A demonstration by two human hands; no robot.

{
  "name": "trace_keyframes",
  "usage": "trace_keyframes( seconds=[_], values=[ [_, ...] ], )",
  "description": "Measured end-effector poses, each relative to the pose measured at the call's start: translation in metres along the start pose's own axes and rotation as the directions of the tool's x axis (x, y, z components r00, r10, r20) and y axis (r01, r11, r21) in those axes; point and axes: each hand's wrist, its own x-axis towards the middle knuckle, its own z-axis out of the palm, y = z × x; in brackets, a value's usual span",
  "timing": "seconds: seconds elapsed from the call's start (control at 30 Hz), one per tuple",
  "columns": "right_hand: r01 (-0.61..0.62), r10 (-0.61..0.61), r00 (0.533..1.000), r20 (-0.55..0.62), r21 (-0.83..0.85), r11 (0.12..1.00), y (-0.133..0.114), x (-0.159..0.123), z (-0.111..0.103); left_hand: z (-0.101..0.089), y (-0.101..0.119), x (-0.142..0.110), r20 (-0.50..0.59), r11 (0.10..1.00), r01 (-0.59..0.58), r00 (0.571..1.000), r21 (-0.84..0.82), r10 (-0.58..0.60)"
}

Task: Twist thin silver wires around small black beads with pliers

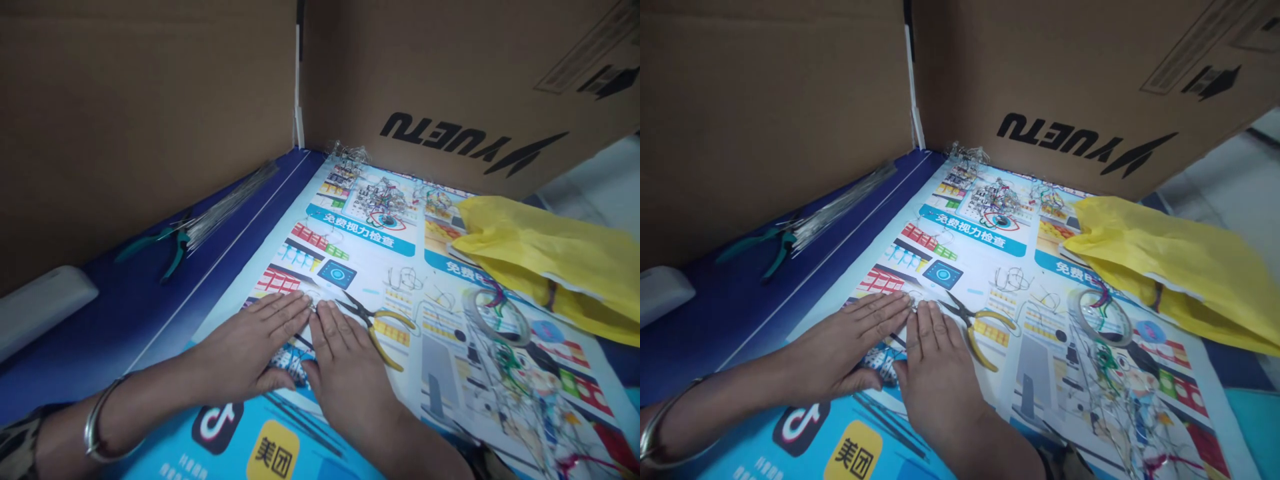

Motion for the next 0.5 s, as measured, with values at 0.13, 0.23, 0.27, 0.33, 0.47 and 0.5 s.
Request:
trace_keyframes(
  seconds=[0.13, 0.23, 0.27, 0.33, 0.47, 0.5],
  values=[
    [-0.005, 0.004, 1.000, 0.021, 0.056, 0.998, 0.002, -0.002, -0.002, -0.008, -0.001, -0.002, -0.019, 0.998, 0.010, 1.000, -0.068, -0.012],
    [-0.025, 0.023, 1.000, 0.022, 0.094, 0.995, 0.004, -0.001, -0.004, -0.009, 0.000, -0.002, -0.053, 0.991, 0.017, 0.998, -0.131, -0.024],
    [-0.031, 0.029, 0.999, 0.020, 0.106, 0.994, 0.004, -0.001, -0.004, -0.010, 0.000, -0.002, -0.073, 0.989, 0.017, 0.997, -0.147, -0.028],
    [-0.041, 0.040, 0.999, 0.011, 0.121, 0.992, 0.004, 0.000, -0.005, -0.009, 0.000, -0.001, -0.116, 0.987, 0.013, 0.993, -0.160, -0.032],
    [-0.043, 0.046, 0.999, -0.018, 0.133, 0.990, 0.004, 0.001, -0.010, -0.010, 0.000, 0.000, -0.224, 0.988, 0.019, 0.973, -0.154, -0.054],
    [-0.041, 0.046, 0.998, -0.031, 0.142, 0.989, 0.004, 0.001, -0.012, -0.011, 0.000, 0.001, -0.256, 0.988, 0.021, 0.965, -0.155, -0.060]
  ],
)
